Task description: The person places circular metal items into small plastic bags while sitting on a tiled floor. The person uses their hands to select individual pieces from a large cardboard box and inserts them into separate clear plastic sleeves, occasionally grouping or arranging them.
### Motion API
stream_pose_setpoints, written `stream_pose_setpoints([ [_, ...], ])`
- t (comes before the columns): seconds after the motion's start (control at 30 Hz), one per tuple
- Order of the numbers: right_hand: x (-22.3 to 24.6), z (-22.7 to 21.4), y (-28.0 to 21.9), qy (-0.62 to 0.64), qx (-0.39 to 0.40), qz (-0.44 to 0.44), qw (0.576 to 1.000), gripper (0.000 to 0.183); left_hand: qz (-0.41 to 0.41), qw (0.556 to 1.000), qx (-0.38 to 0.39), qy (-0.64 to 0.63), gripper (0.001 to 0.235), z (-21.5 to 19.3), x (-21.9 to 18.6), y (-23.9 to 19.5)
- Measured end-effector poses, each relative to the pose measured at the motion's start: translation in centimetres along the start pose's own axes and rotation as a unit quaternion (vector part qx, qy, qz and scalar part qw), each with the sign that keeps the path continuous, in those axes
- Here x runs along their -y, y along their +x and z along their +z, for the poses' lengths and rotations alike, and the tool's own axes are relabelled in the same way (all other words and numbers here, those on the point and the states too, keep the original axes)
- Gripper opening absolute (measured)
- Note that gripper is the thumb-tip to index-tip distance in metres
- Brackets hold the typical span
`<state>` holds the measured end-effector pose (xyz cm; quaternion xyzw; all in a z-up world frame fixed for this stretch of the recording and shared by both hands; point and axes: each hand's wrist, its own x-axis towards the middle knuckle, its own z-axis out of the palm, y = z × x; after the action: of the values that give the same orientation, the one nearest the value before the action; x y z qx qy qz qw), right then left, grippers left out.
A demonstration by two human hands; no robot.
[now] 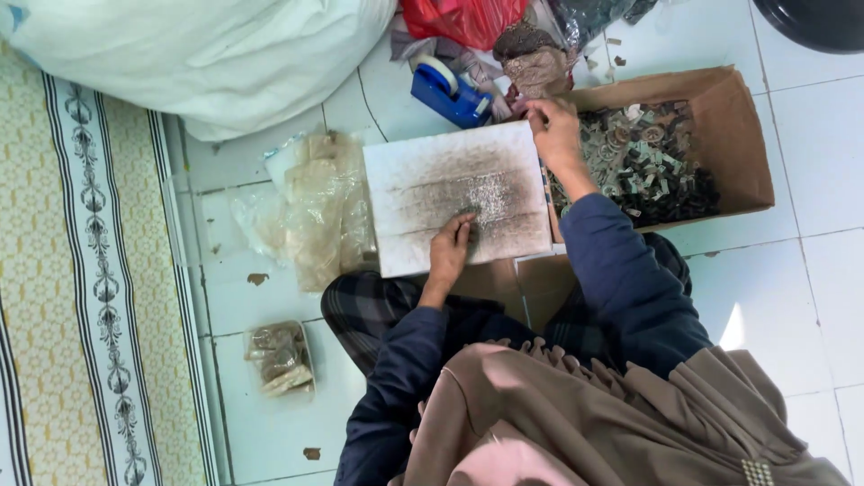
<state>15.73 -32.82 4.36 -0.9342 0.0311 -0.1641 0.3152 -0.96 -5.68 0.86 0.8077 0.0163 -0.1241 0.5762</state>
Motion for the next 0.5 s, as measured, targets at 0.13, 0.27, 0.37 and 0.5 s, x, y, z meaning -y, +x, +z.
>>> stream_pose_setpoints([
  [0.13,2.3,-1.5,6.7,-0.072,0.108,0.059,0.99,0.033,0.011,0.984,0.026,-0.179,0.029,0.0,1.2,-0.3],
  [0.27,1.9,-0.6,11.0,-0.21,0.301,0.146,0.919,0.055,-0.007,0.978,0.037,-0.207,0.029,-0.6,0.0,-0.6],
  [0.37,0.1,1.0,12.2,-0.229,0.369,0.201,0.878,0.077,-0.039,0.975,0.039,-0.214,0.028,-0.6,-0.2,-0.7],
  [0.5,3.8,-2.5,11.7,-0.062,0.314,0.247,0.915,0.069,-0.049,0.976,0.053,-0.205,0.028,-1.5,-2.0,-0.8],
])
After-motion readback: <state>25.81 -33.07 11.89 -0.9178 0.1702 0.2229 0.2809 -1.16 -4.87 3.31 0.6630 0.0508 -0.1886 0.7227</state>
